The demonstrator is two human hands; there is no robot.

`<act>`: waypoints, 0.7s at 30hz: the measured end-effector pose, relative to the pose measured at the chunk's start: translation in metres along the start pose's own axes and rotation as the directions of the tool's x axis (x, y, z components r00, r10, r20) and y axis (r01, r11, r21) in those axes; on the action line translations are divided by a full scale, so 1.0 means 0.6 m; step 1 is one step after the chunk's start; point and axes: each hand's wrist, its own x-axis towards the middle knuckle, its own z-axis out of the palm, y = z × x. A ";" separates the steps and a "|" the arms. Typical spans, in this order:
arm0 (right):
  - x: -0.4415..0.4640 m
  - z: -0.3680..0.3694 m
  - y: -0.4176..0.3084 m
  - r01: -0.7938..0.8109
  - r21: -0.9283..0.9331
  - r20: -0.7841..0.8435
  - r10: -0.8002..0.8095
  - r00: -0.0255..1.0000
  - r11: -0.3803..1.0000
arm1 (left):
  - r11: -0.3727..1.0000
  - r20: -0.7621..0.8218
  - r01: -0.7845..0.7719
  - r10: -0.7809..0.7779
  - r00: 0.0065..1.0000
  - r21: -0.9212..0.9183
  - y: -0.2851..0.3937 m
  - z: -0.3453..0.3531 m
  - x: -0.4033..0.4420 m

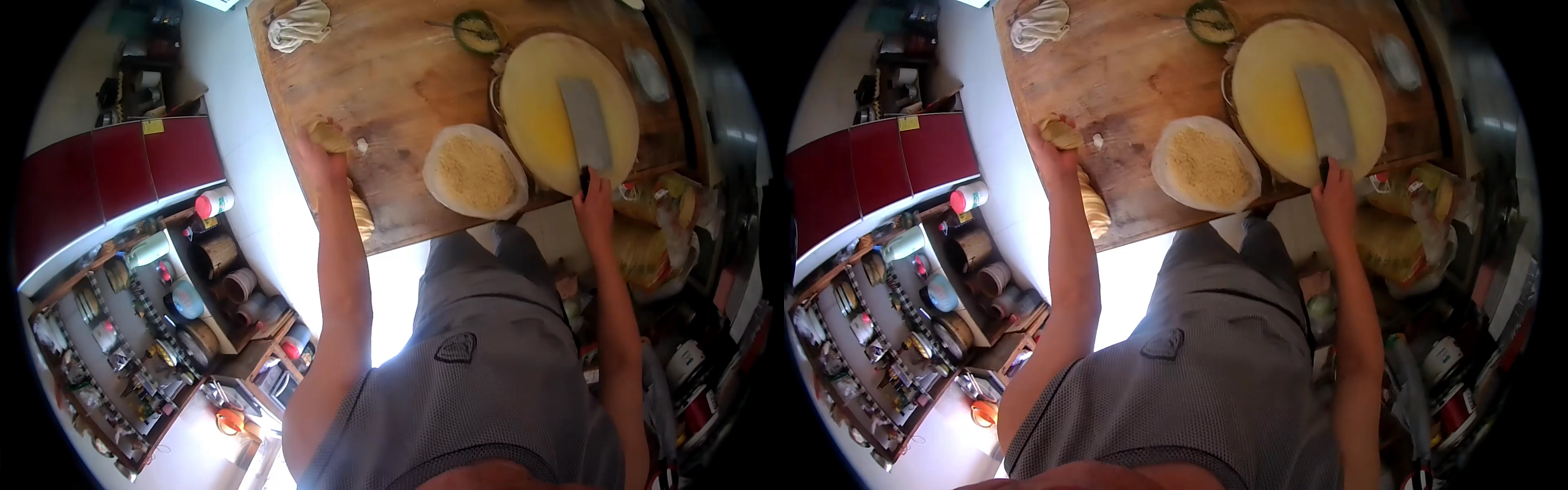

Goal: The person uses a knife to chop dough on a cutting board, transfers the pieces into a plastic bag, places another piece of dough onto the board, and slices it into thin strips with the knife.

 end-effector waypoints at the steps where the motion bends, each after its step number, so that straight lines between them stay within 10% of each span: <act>1: -0.001 -0.002 0.000 0.018 0.039 -0.010 -0.018 1.000 0.999 | 0.999 0.105 0.022 -0.017 0.994 -0.046 0.002 0.018 -0.016; 5: 0.005 0.023 0.025 -0.020 0.216 -0.028 0.026 0.999 0.976 | 0.985 0.148 0.157 -0.165 0.975 0.064 -0.050 0.131 -0.110; 9: 0.005 -0.066 0.018 0.021 0.354 -0.115 0.021 0.993 0.935 | 0.903 0.406 -0.035 -0.158 0.900 0.429 -0.181 0.257 -0.224; 11: 0.002 -0.111 0.043 -0.213 0.724 0.111 0.194 0.975 0.655 | 0.572 0.511 -0.332 -0.183 0.840 0.750 -0.262 0.321 -0.284; 13: 0.000 -0.119 0.105 -0.139 0.792 0.037 0.179 0.983 0.594 | 0.406 0.818 -0.756 0.032 0.574 0.514 -0.390 0.344 -0.292; 15: -0.009 -0.175 0.143 -0.387 0.875 0.338 0.203 0.919 0.291 | 0.178 0.880 -0.865 -0.006 0.475 0.469 -0.452 0.400 -0.347; 21: -0.019 -0.191 0.262 -0.345 0.914 0.333 0.091 0.939 0.215 | -0.362 0.879 -0.863 -0.188 0.438 0.353 -0.573 0.450 -0.425</act>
